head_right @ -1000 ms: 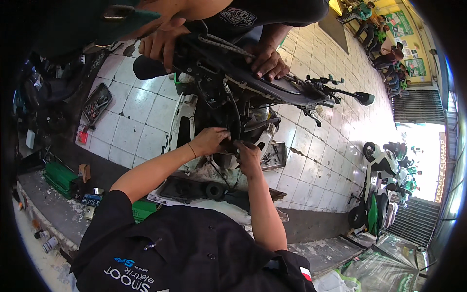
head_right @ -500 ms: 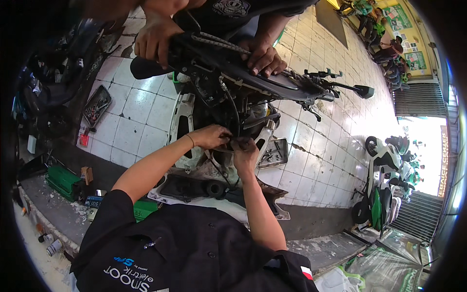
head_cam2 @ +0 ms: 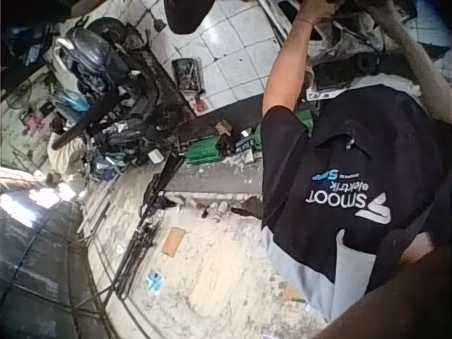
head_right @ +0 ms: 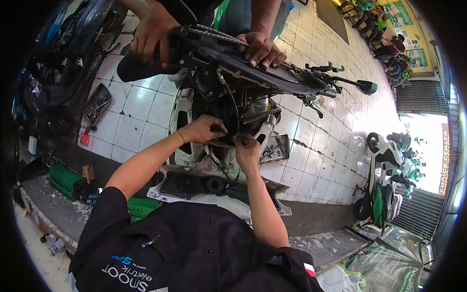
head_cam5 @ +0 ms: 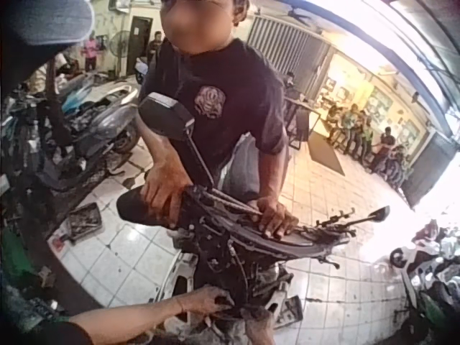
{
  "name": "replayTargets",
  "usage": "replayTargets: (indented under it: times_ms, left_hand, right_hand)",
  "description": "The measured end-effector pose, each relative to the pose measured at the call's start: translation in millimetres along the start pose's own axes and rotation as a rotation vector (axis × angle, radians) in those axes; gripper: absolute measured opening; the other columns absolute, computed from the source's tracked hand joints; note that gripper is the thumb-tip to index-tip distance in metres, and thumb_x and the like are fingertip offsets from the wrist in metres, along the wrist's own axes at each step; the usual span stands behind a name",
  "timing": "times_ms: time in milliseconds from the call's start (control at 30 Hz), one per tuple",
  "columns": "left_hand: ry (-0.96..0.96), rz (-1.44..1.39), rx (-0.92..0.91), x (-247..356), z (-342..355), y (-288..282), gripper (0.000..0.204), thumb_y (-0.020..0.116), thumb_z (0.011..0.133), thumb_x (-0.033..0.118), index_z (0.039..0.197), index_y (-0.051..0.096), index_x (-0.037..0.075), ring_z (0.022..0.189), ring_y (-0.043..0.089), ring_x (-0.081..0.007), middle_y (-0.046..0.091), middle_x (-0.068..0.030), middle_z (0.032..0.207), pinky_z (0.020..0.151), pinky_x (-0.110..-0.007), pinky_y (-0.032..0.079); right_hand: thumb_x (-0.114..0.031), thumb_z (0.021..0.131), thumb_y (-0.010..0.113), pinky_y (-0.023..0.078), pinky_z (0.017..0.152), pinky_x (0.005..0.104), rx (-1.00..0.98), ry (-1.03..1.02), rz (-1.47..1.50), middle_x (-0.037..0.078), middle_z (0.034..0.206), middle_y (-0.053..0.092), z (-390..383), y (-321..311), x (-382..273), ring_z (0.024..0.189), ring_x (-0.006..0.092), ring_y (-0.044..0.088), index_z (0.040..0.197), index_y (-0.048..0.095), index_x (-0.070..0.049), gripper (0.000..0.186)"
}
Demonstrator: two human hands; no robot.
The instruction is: The person wraps electrical tape around motorcycle wires, removes a front body panel, and secures the internal wires and connectors by hand.
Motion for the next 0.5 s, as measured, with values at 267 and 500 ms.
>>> replayTargets:
  times_ms: [267, 500]
  left_hand:
    - [0.364, 0.071, 0.084, 18, -9, -4, 0.013, 0.078, 0.078, 0.013, 0.084, 0.071, 0.004, 0.1, 0.067, -0.0276, 0.069, -0.0107, 0.105, 0.09, -0.037, 0.053]
    - [0.462, 0.294, 0.012, 18, -6, 7, 0.012, 0.072, 0.076, 0.012, 0.086, 0.073, 0.006, 0.1, 0.064, -0.03, 0.064, -0.0111, 0.111, 0.092, -0.037, 0.052]
  right_hand:
    - [-0.027, 0.089, 0.067, 0.05, 0.073, 0.0321, -0.143, 0.145, -0.197, 0.016, 0.084, 0.073, -2, 7, -13, 0.077, 0.018, 0.065, 0.097, 0.073, 0.005, 0.034]
    - [-0.029, 0.089, 0.065, 0.049, 0.072, 0.0339, -0.245, 0.02, -0.243, 0.017, 0.083, 0.072, 0, 19, -30, 0.076, 0.0174, 0.063, 0.099, 0.072, 0.006, 0.037]
Point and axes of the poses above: each hand's wrist, its own z-axis towards the middle knuckle, its own y-axis out of the palm, x = y × z, the point moved 9 cm from there along z, towards the middle knuckle
